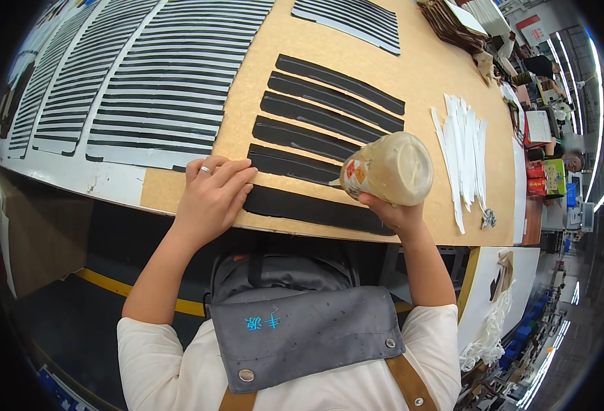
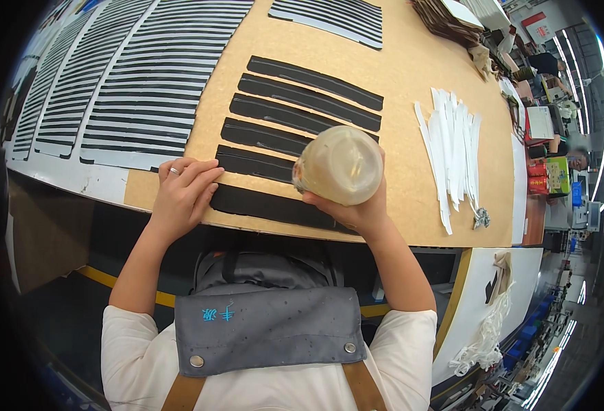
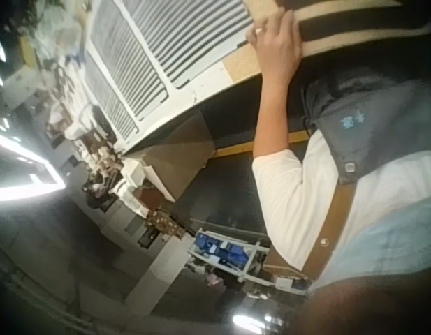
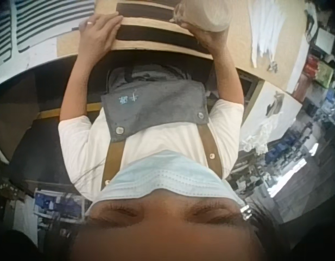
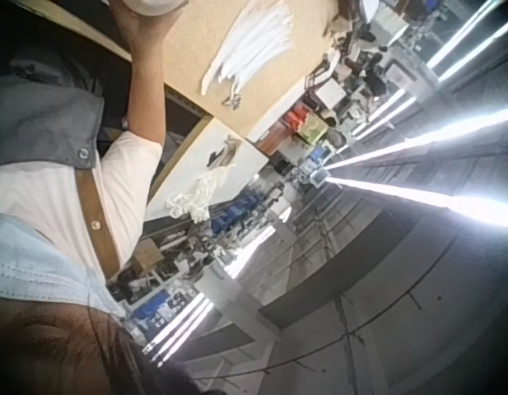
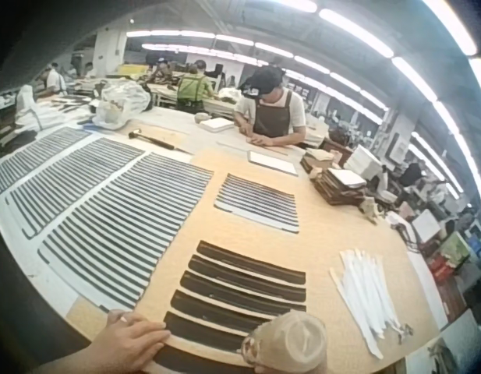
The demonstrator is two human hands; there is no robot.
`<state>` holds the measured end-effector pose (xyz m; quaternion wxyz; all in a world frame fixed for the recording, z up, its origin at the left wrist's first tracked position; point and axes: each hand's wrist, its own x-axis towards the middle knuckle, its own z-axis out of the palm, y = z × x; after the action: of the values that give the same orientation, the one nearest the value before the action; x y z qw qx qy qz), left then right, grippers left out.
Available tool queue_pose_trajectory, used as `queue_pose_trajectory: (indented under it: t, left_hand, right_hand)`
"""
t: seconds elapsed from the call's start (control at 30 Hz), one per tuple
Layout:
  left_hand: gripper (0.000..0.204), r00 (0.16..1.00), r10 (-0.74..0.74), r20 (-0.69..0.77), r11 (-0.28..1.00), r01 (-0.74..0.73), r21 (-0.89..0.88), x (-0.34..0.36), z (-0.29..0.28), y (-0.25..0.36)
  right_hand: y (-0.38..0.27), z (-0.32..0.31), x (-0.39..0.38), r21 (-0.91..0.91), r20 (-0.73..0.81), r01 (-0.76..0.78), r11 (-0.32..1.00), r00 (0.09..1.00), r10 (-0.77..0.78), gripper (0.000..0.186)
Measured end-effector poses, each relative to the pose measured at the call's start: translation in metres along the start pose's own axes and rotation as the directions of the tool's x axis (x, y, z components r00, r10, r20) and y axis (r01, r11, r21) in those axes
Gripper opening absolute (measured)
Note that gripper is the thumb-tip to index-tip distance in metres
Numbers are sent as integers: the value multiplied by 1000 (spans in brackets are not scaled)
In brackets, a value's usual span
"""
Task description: Assembling and gluing leather strips for goods production.
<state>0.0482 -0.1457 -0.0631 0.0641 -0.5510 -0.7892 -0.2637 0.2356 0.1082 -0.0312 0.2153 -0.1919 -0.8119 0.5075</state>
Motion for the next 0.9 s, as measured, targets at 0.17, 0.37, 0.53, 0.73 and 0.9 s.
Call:
queue_pose_trajectory:
  t: [0.17,0.37,0.53,0.73,0.9]
  left_hand:
    - [25,1000,-5,6,1000,5,-1,2,-1,2]
    - [23,1000,8,3,999,-8,42,3,-2,3]
    - [23,1000,15,-1,999,-15,34,4,-1,3]
    - [21,996,32,-78,999,-32,7,3,-5,2]
    - [14,986,22,-167,993,-41,-112,-13,-12,1]
  right_hand:
    - [13,-27,-17,-62,-74,6,998,997,-11,93]
    - [25,-54,-35,-27,-143,85,996,986,-88,82]
    - [30,-50,-35,233,-249,104,967,967,-44,67]
    - [1,5,1,558,-138,15,830,988,75,68]
    - [-24,52,22,702,16,-20,712,1000,12,57]
